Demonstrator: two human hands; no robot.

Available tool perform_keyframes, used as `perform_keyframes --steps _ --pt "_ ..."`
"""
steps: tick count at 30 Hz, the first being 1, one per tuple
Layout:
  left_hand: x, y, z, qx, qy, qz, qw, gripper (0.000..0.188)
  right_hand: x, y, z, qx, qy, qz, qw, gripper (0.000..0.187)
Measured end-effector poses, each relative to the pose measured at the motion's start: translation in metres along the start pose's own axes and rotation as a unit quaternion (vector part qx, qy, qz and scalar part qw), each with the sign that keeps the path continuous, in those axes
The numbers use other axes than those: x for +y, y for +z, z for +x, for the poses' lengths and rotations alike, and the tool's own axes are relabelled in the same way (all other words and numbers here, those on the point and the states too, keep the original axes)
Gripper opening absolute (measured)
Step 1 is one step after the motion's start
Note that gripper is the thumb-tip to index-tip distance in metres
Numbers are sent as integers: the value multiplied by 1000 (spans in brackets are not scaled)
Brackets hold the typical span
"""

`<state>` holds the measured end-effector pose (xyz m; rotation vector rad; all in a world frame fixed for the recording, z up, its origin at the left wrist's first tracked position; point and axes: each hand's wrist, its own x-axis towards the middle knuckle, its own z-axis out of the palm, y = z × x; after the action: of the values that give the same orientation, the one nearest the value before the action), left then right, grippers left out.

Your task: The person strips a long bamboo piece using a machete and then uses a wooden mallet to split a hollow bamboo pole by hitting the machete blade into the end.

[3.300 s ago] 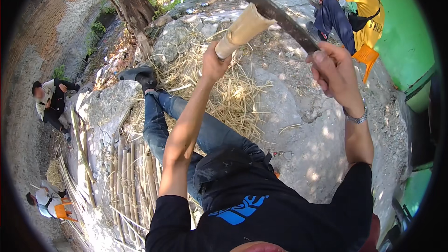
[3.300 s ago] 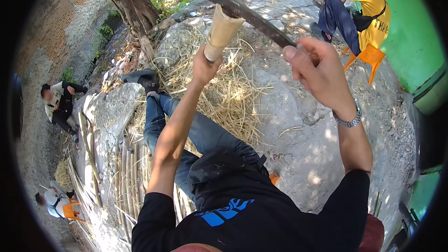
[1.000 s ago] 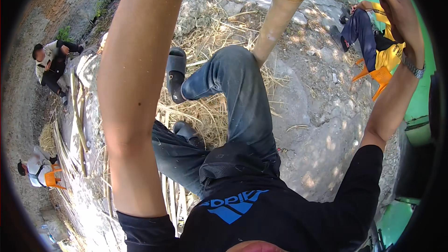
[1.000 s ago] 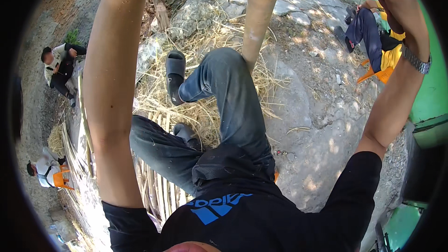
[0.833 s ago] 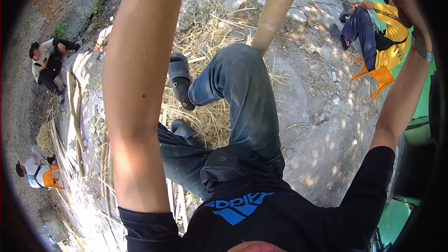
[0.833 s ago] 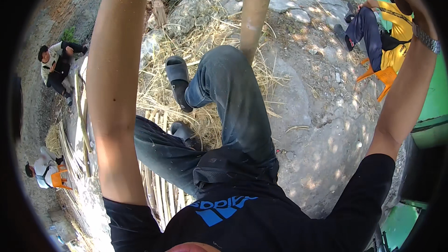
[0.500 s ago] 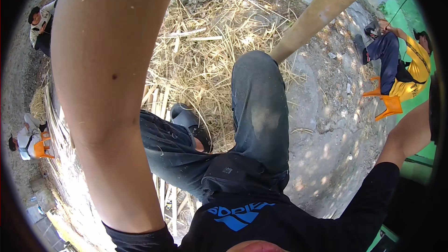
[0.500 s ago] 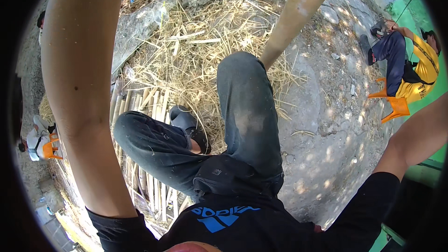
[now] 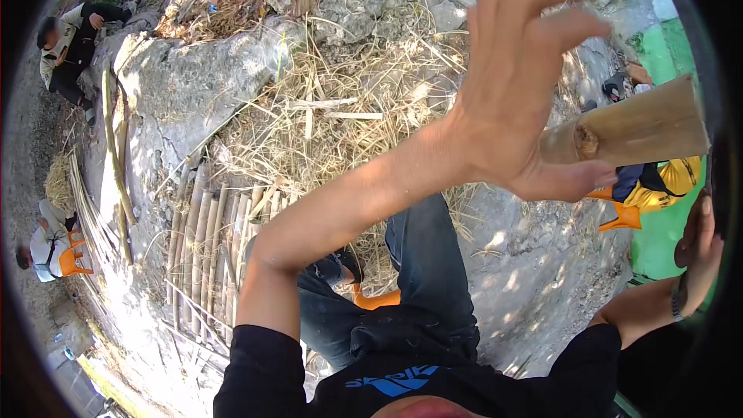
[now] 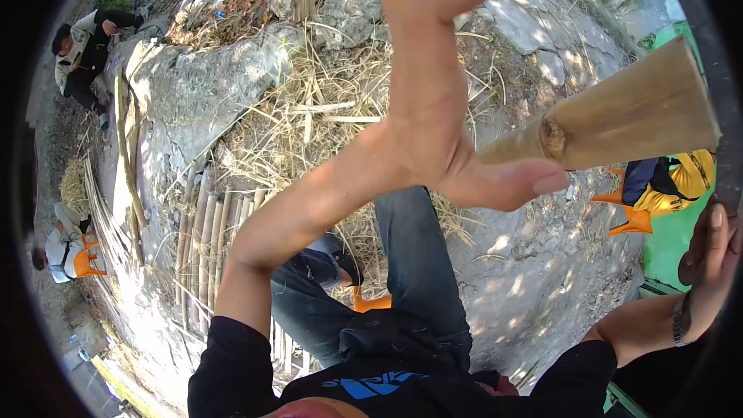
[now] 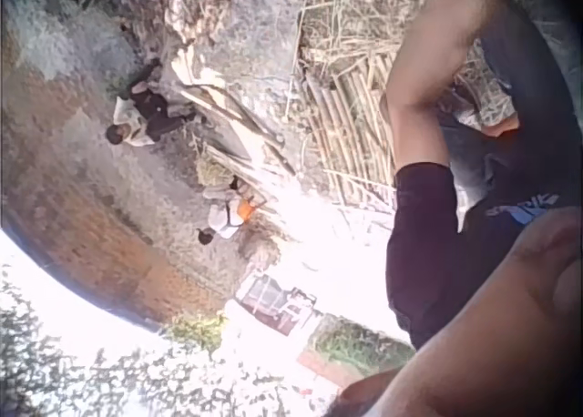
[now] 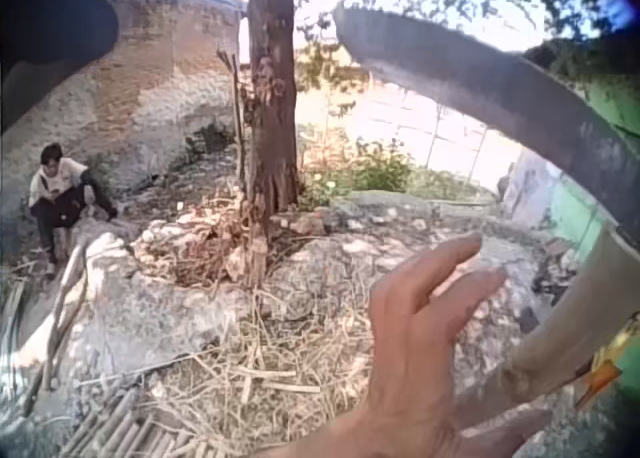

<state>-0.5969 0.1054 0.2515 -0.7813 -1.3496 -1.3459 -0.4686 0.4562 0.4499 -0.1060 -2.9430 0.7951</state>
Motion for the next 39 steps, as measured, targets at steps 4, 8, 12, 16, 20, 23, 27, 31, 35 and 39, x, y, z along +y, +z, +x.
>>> perform_keyframes --steps 4,8,12,16,20,23,27,31,35,39 --pt "47 58 -46 -164 -374 -114 906 78 -43 46 13 81 -166 -131 974 37" --pt "43 58 -39 -191 -467 9 864 49 -101 60 18 -68 -32 17 997 25" --pt "61 56 -3 -191 -561 26 805 46 -116 40 -3 -146 47 186 971 30" --pt "84 47 16 -303 -602 55 737 49 -120 39 -39 -242 247 407 845 30" --pt "96 59 32 -302 -575 15 761 51 -131 47 -77 -175 175 334 910 25" --pt "107 51 23 -263 -549 20 794 36 -147 50 -96 -144 150 293 933 29" --pt "91 62 48 -334 -584 18 740 41 -162 25 -72 -94 129 259 952 42" --pt "101 145 200 -326 -459 -18 827 42 -190 -119 -25 -33 110 222 968 47" --pt "126 184 357 -333 -397 -11 855 41 -259 -274 -5 22 141 235 962 43" --pt "156 205 386 -294 -242 -55 923 41 -279 -303 -34 185 117 214 952 40"
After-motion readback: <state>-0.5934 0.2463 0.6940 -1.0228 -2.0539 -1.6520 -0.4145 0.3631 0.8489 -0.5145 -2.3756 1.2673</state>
